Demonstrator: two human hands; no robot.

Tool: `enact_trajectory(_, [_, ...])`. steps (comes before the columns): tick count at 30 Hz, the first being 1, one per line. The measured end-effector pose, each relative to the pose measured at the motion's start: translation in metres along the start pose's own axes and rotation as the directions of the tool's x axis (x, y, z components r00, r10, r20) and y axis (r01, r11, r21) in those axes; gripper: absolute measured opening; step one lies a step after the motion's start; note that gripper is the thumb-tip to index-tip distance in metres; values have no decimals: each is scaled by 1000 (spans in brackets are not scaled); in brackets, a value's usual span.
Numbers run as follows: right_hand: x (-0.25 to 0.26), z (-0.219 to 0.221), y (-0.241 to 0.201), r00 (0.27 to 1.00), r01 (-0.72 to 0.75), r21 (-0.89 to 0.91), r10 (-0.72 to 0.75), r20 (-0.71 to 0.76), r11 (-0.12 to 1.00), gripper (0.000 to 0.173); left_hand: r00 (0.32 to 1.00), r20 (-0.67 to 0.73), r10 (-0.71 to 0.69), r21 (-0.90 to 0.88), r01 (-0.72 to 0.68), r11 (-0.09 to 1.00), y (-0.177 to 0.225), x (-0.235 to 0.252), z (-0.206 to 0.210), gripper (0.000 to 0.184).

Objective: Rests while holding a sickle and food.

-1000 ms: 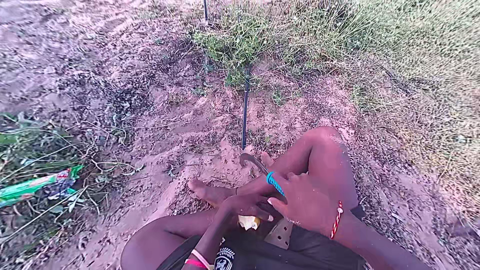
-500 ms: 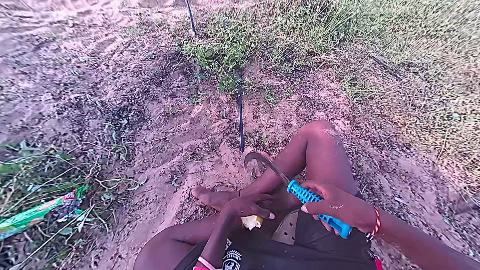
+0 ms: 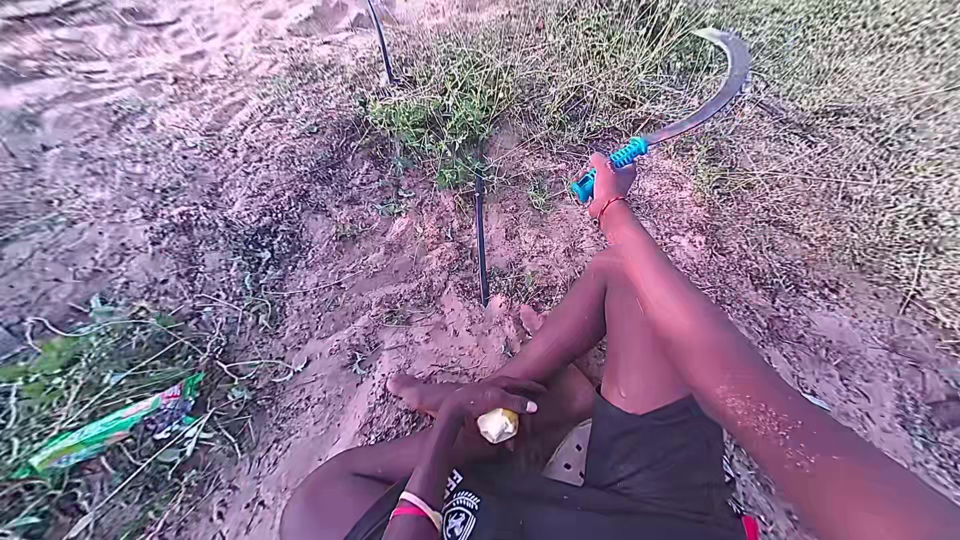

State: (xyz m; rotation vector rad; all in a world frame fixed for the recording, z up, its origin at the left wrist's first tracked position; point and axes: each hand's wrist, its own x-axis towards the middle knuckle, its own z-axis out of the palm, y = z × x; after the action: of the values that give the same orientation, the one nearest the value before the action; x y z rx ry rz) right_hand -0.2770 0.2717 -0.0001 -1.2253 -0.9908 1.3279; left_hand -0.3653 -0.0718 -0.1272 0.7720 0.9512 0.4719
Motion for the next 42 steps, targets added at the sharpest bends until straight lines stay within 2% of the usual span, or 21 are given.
enact_trajectory(1, [9,12,31,995,-100,-144,97,-29,984,64,1000,-7,-8,-3,8,1000,3,-1,2,51])
enact_trajectory(2, [8,18,59,975,-211,-345,221,-10,915,69,1000,-10,-4,-16,4,1000,5,-1,3,51])
enact_trajectory(3, [0,20,87,940,-266,-532,338,42,804,66,1000,-14,-3,-25,2,1000,6,-5,2,52])
enact_trajectory(5, [-25,17,118,868,-248,-745,483,113,620,63,1000,-19,2,-34,-3,999,6,-10,6,50])
enact_trajectory(6, [-27,17,120,863,-229,-771,490,122,594,64,999,-32,5,-35,-6,999,8,-9,5,49])
enact_trajectory(10, [-22,11,114,859,-256,-717,492,139,649,57,1000,-1,2,-61,-3,998,2,-5,1,49])
enact_trajectory(13, [-26,14,121,884,-272,-680,455,101,680,51,1000,7,2,-34,-1,999,6,-4,1,48])
enact_trajectory(16, [-34,21,123,888,-325,-641,457,46,696,52,1000,-14,11,-48,-12,999,1,-8,1,48])
enact_trajectory(22, [-31,21,110,964,-261,-492,246,-98,830,54,999,25,24,-74,-22,997,-1,-5,-4,49])
enact_trajectory(24, [-22,25,117,959,-272,-514,275,-73,813,52,999,42,27,-90,-23,996,-3,-4,-6,50])
enact_trajectory(26, [-14,27,129,921,-289,-621,388,27,728,54,998,53,36,-100,-30,994,-4,-3,-6,50])
enact_trajectory(28, [-10,31,141,882,-305,-682,467,61,665,57,998,46,37,-111,-32,993,-3,-6,-6,49])
enact_trajectory(32, [-1,30,150,874,-340,-654,483,46,676,53,999,35,37,-117,-32,993,2,-8,-3,47])
enact_trajectory(39, [-14,21,126,856,-359,-570,504,115,739,51,999,44,2,-47,0,999,7,-5,-5,48])
enact_trajectory(42, [-27,7,118,854,-324,-646,507,113,691,54,998,52,-24,-16,25,1000,6,-1,-4,46])
